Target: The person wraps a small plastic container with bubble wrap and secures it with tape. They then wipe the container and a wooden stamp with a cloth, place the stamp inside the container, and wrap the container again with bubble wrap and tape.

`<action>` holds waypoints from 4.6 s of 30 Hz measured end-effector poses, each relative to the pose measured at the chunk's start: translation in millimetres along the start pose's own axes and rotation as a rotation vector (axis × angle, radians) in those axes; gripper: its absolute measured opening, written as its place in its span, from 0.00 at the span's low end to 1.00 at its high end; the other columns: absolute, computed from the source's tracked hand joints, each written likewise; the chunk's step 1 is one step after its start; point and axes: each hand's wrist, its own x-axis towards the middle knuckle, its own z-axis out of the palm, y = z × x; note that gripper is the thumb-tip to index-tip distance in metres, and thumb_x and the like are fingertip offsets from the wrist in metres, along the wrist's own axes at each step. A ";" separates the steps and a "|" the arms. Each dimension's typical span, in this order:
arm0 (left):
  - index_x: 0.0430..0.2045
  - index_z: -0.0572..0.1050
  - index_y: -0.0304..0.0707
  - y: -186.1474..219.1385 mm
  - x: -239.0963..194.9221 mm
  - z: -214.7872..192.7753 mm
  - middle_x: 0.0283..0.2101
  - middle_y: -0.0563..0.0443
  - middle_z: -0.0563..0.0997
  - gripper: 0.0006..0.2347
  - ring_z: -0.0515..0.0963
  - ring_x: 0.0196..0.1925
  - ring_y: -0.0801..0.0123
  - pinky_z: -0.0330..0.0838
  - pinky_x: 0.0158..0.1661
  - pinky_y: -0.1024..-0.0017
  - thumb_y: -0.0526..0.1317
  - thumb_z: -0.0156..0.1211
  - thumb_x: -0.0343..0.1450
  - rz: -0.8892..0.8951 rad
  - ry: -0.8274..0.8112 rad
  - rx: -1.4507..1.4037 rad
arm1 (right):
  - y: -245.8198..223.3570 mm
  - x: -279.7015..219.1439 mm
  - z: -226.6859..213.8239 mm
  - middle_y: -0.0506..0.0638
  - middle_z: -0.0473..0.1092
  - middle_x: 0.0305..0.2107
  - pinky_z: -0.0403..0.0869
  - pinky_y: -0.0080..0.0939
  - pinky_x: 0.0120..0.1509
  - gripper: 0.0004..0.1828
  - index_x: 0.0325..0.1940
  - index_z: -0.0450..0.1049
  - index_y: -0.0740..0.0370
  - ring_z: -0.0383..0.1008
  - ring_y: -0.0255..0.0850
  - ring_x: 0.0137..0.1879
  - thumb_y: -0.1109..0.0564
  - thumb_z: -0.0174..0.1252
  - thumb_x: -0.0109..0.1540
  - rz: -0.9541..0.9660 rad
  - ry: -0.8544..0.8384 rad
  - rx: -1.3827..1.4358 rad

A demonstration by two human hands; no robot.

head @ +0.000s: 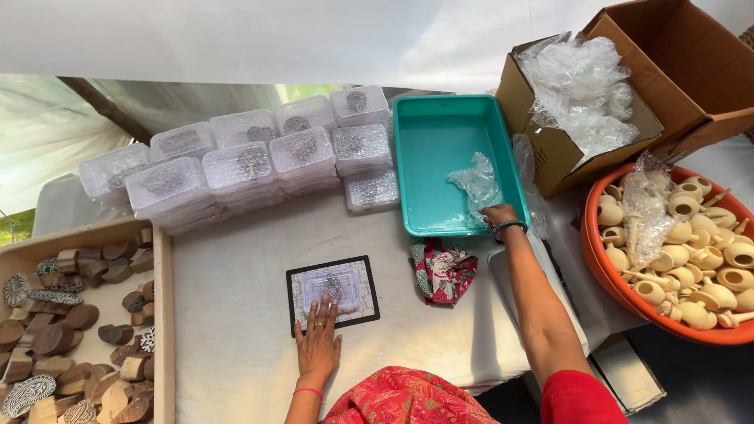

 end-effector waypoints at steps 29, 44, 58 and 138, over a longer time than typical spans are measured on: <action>0.37 0.82 0.37 -60.3 -63.3 -33.2 0.31 0.61 0.81 0.12 0.75 0.31 0.83 0.71 0.32 0.78 0.46 0.60 0.74 -0.049 0.313 -1.968 | -77.6 -475.4 227.0 0.56 0.69 0.56 0.73 0.44 0.61 0.42 0.69 0.62 0.64 0.69 0.42 0.63 0.48 0.69 0.55 -0.671 -0.655 -0.080; 0.37 0.79 0.34 -64.9 -56.6 -19.2 0.23 0.63 0.71 0.12 0.66 0.23 0.84 0.62 0.24 0.80 0.44 0.53 0.77 -0.164 0.449 -2.029 | -80.2 -454.7 187.4 0.49 0.77 0.39 0.76 0.34 0.41 0.13 0.49 0.78 0.64 0.78 0.35 0.40 0.52 0.57 0.69 -0.796 -0.152 -0.041; 0.38 0.79 0.33 -53.1 -51.7 -7.4 0.22 0.64 0.70 0.14 0.65 0.22 0.84 0.61 0.23 0.80 0.46 0.51 0.78 -0.134 0.443 -1.999 | -70.2 -447.3 202.0 0.49 0.75 0.38 0.76 0.37 0.37 0.15 0.51 0.81 0.59 0.76 0.38 0.38 0.62 0.63 0.60 -0.882 -0.503 -0.148; 0.42 0.72 0.37 -73.4 -28.2 -38.9 0.46 0.42 0.82 0.08 0.85 0.45 0.53 0.82 0.46 0.57 0.42 0.54 0.75 -0.035 0.282 -2.435 | -110.6 -411.3 179.1 0.61 0.65 0.65 0.75 0.52 0.64 0.41 0.70 0.66 0.60 0.64 0.50 0.71 0.44 0.68 0.57 -0.919 -0.199 -0.252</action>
